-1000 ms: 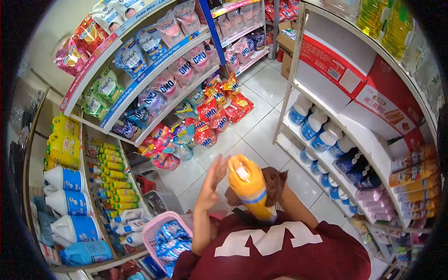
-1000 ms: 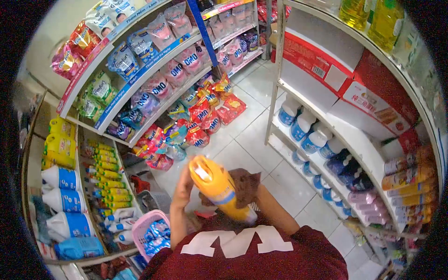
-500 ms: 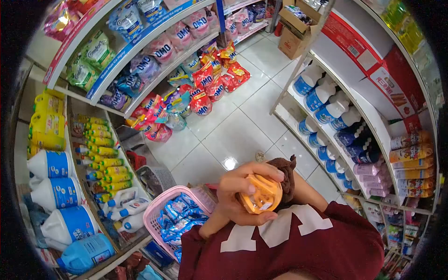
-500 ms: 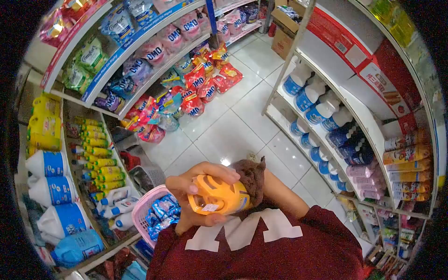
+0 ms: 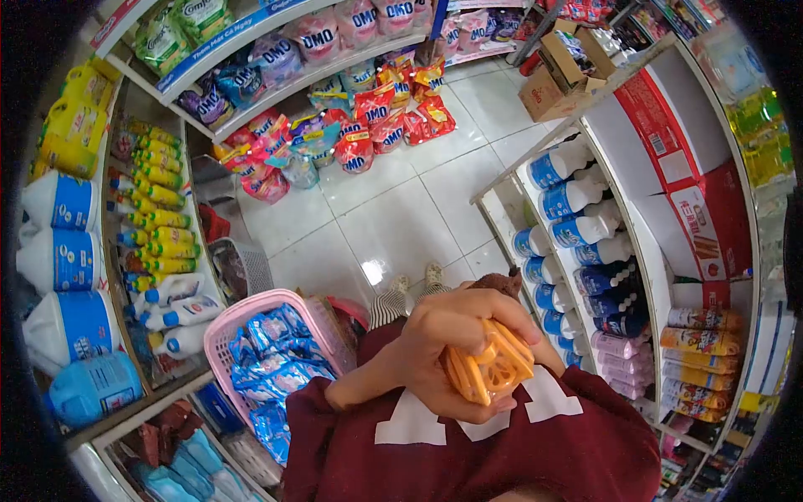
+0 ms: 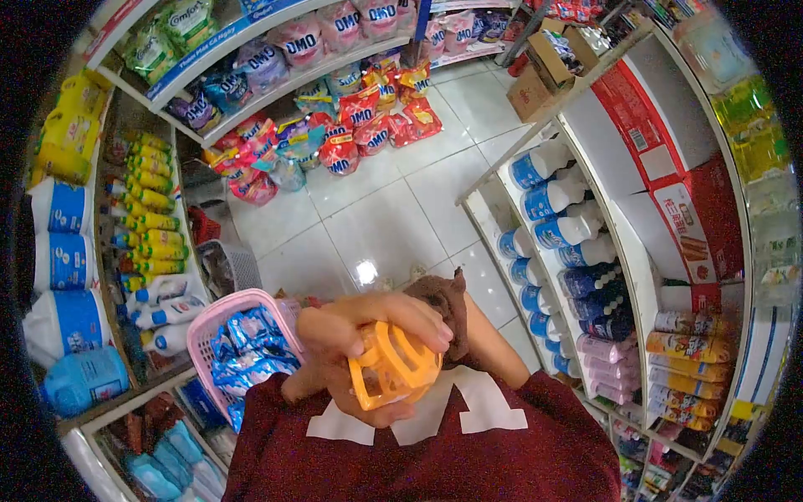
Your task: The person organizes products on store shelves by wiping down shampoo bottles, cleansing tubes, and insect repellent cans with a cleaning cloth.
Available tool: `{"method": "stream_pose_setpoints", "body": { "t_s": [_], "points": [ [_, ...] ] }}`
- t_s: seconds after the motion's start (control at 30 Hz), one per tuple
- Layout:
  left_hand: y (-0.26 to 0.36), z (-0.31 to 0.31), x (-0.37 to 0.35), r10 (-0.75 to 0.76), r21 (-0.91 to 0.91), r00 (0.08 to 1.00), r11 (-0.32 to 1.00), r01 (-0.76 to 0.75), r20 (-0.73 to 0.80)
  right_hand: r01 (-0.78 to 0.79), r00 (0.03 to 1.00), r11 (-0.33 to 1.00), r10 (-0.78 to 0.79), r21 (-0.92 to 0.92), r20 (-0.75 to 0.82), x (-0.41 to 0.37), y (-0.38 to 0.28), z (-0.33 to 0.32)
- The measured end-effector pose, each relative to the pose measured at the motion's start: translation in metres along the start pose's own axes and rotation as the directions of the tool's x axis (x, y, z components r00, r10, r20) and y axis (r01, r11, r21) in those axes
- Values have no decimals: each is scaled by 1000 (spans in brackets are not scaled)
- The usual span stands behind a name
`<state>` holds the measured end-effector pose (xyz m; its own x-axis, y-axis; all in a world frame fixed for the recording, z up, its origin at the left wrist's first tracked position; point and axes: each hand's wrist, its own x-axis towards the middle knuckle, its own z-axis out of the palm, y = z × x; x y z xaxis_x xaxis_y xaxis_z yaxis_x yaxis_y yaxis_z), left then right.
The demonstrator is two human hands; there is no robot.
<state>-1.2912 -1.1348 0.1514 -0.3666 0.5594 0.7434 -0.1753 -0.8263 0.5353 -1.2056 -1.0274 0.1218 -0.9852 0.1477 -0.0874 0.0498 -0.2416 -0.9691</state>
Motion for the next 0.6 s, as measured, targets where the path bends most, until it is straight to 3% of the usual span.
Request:
{"method": "stream_pose_setpoints", "body": {
  "t_s": [0.03, 0.13, 0.23, 0.33, 0.37, 0.4, 0.47, 0.5, 0.6],
  "points": [
    [-5, 8, 1, 73, -44, 994, 996, -77, -85, -1, 1000, 1000, 1, -4, 11, 0, -1, -1],
    [-11, 6, -1, 89, 38, 996, 995, -90, 23, -3, 999, 1000, 4, -18, 48, -1, -5, -6],
    [-10, 4, 11, 50, -132, 999, 990, -46, 21, 4, 997, 999, 0, -45, 74, -3, -13, -12],
    [-2, 0, 14, -118, -44, 976, 993, 112, -180, 12, 997, 995, -4, -102, 82, -12, -28, -16],
    [-14, -2, 15, -32, -17, 985, 999, 29, -168, 16, 997, 991, -5, -134, 78, -17, -35, -19],
    [-16, 2, 17, -94, 29, 980, 994, 101, -178, 23, 998, 983, -12, -183, 60, -22, -42, -21],
    [-22, 9, 24, -203, 114, 961, 967, 226, -186, 87, 993, 950, -105, -299, -45, -36, -49, -19],
    [-27, 3, 29, -206, 192, 977, 958, 212, -52, 153, 969, 908, -215, -391, -121, -41, -48, -18],
    [-49, 10, 42, -48, 247, 993, 969, 20, 105, 204, 823, 731, -488, -652, -290, -55, -43, -15]
  ]
}}
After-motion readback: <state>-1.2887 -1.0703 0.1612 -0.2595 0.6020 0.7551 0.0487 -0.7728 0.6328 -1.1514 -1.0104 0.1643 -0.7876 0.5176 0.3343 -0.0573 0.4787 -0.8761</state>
